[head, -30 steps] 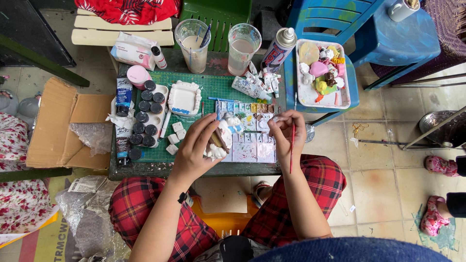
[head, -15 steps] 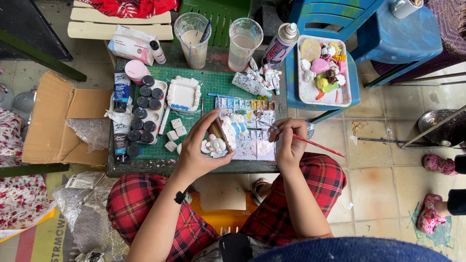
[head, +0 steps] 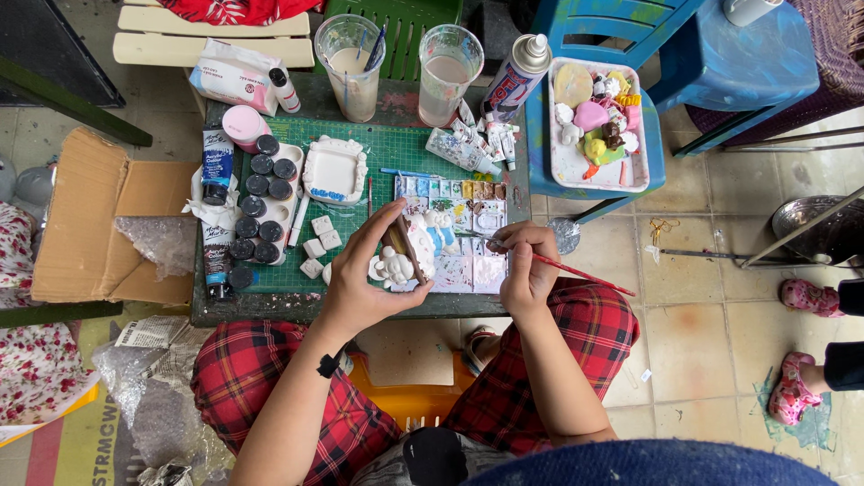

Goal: The person sits at a low table painting a plaster figurine with a paintbrush. They dip the brush into a water cup and a paint palette, rotate the figurine in their hand to reach different sides, and apply paint to the figure's surfaces throughout the clip.

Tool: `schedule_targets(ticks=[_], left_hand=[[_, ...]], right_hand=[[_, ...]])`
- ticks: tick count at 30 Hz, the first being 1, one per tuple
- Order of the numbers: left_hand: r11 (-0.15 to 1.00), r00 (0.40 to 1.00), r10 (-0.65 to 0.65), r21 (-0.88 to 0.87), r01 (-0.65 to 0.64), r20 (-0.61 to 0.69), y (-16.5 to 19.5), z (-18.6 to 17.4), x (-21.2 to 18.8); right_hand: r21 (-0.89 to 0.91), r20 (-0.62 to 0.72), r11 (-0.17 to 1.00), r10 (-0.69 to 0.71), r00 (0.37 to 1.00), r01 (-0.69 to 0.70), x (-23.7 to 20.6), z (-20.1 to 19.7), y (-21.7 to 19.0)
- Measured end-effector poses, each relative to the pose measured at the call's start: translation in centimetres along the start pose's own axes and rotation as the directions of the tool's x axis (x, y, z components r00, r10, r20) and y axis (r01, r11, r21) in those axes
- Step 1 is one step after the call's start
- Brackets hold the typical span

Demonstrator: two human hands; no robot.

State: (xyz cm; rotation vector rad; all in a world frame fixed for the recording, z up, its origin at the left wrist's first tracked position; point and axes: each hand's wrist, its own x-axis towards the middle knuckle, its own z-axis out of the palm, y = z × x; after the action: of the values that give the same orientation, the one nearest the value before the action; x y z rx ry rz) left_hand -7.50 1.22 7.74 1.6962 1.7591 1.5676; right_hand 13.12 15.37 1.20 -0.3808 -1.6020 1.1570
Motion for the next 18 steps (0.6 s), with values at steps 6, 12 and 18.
schedule_targets(ticks=[6,12,18], left_hand=[[0.999,1.000,-0.006,0.039,0.005,0.014,0.11,-0.09,-0.20],[0.999,1.000,0.008,0.050,-0.009,0.011,-0.12,-0.03,-0.19],[0.997,1.000,0.023,0.067,-0.024,0.022,-0.11,-0.05,-0.17]], right_hand=[[-0.075,0.037,0.996,-0.047,0.998,0.050,0.12,-0.04,-0.18],[-0.025,0.029,0.999,-0.044,0.999,0.044,0.12,-0.05,-0.17],[-0.052,0.021,0.998,-0.034,0.999,0.035,0.08,-0.12,-0.27]])
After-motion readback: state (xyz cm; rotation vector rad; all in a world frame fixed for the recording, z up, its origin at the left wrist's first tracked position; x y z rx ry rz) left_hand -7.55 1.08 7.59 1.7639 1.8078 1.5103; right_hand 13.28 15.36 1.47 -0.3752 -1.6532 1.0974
